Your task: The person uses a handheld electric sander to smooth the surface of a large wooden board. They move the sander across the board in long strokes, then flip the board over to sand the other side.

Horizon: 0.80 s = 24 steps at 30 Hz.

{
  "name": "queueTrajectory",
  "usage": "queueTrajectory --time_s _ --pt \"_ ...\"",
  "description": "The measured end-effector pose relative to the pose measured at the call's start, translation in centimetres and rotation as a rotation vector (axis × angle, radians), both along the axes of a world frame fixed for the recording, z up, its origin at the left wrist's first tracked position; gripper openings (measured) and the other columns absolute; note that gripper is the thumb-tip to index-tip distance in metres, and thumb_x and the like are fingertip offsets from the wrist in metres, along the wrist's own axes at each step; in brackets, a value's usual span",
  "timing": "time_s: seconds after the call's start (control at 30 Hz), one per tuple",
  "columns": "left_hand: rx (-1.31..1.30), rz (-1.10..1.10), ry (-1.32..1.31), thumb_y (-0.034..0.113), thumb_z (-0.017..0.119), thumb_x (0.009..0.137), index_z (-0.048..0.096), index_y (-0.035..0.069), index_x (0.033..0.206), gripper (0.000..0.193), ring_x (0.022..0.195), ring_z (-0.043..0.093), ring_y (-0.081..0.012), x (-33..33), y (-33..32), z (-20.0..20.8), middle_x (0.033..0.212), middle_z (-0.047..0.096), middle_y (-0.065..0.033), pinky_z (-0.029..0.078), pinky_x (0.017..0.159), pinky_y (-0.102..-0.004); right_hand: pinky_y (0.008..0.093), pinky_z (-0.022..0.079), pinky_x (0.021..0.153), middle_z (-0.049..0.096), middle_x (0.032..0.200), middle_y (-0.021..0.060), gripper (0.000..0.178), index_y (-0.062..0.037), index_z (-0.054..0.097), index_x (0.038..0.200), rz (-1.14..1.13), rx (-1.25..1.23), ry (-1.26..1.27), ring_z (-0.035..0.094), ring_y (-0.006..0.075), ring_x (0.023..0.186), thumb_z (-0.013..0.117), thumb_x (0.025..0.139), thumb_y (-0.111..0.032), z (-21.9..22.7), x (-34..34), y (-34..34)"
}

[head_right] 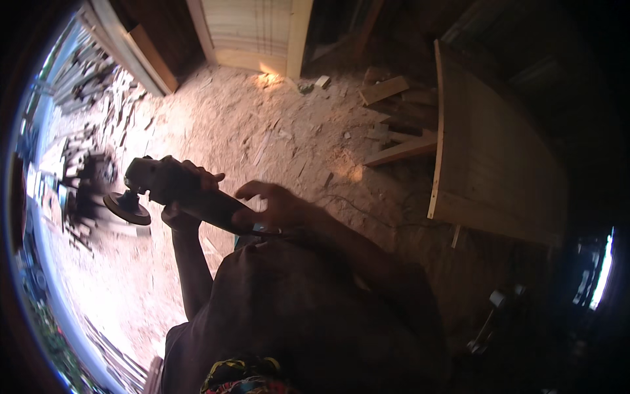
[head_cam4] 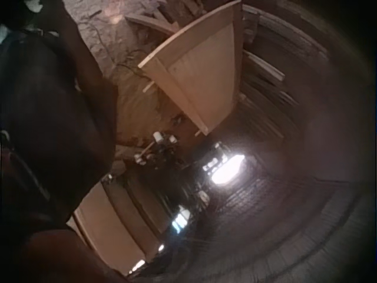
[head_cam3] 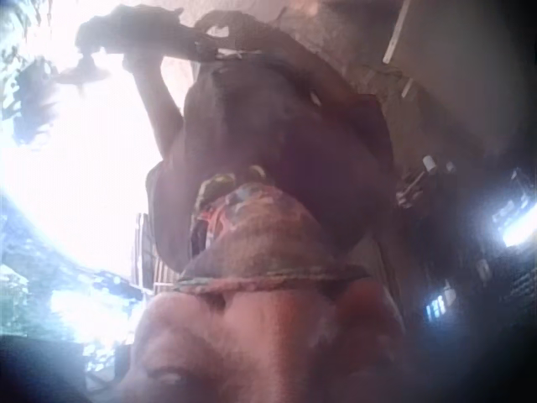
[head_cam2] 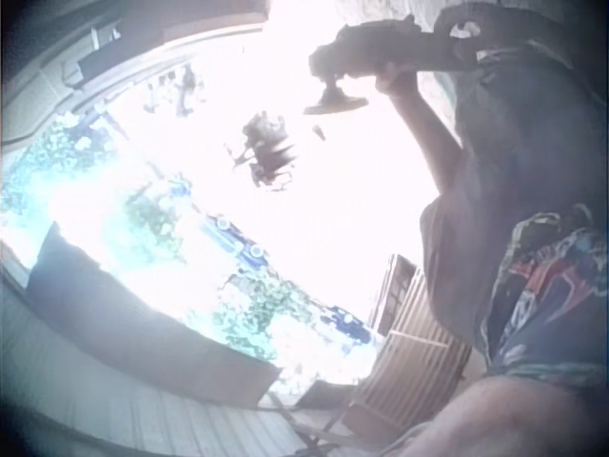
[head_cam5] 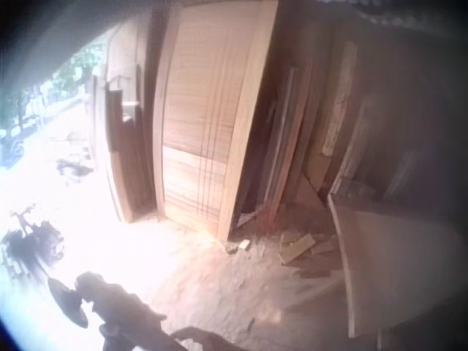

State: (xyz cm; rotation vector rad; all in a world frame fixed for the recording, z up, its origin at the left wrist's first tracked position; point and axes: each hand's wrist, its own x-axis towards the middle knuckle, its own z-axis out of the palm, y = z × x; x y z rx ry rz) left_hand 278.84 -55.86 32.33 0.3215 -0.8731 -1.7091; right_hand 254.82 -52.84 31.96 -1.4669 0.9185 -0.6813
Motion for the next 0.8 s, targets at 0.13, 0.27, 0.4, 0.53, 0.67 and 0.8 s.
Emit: queueTrajectory --time_s 0.13,0.27,0.4,0.53,0.67,0.8 --pt "-0.149 -0.32 -0.087 0.045 0.087 0.068 0.053 0.0 0.131 0.084 0.122 0.06 -0.0474 -2.9 -10.1 1.1 0.126 0.064 -0.0294 0.038 0.116 -0.0603 0.0351 0.055 0.094 0.073 0.115 0.0119 0.066 -0.0037 0.067 0.126 0.099 0.317 -0.019 0.07 0.0234 0.106 0.091 0.075 -0.039 2.2 3.3 -7.5" --pt "-0.186 -0.607 -0.227 0.049 0.089 0.069 0.053 -0.002 0.143 0.097 0.137 0.052 -0.0427 -5.0 -19.9 2.4 0.141 0.059 -0.0289 0.036 0.119 -0.0529 0.0359 0.056 0.096 0.072 0.116 0.0127 0.067 -0.0027 0.066 0.127 -0.148 0.019 -0.083 0.07 0.0215 0.106 0.093 0.07 -0.026 -1.1 4.4 -15.8" --pt "-0.083 -0.725 -0.226 0.065 0.078 0.08 0.044 -0.002 0.151 0.104 0.127 0.06 -0.0289 -8.0 -29.1 0.8 0.143 0.058 -0.0179 0.048 0.106 -0.042 0.034 0.06 0.085 0.077 0.098 0.008 0.045 -0.0017 0.071 0.115 -0.559 -0.002 -0.257 0.074 0.0189 0.091 0.089 0.073 -0.006 2.3 1.7 -20.5" --pt "0.196 -0.891 -0.128 0.079 0.048 0.095 0.038 0.001 0.156 0.099 0.125 0.06 -0.0253 -10.1 -33.6 -2.8 0.143 0.058 -0.0102 0.046 0.104 -0.0376 0.0336 0.06 0.087 0.075 0.105 0.0113 0.061 0.0029 0.066 0.119 -0.883 0.006 -0.387 0.073 0.0193 0.097 0.096 0.068 -0.012 3.4 -0.9 -23.0" --pt "0.249 -1.043 -0.707 0.057 0.046 0.107 0.049 0.007 0.149 0.066 0.131 0.059 -0.0284 -13.4 -36.2 -9.8 0.147 0.058 -0.009 0.044 0.108 -0.0417 0.0359 0.061 0.083 0.075 0.101 0.0104 0.049 0.0017 0.066 0.118 -1.171 -0.116 -0.493 0.074 0.0204 0.091 0.088 0.074 0.0 3.1 -3.4 -20.3" --pt "0.226 -1.279 -0.721 0.037 0.055 0.105 0.052 0.009 0.146 0.049 0.128 0.062 -0.0275 -19.6 -36.9 -14.4 0.143 0.061 -0.0104 0.049 0.104 -0.042 0.0364 0.061 0.08 0.074 0.099 0.0107 0.043 0.0001 0.065 0.116 -1.615 0.008 -0.533 0.074 0.0216 0.088 0.085 0.078 -0.001 2.0 -4.8 -16.7"
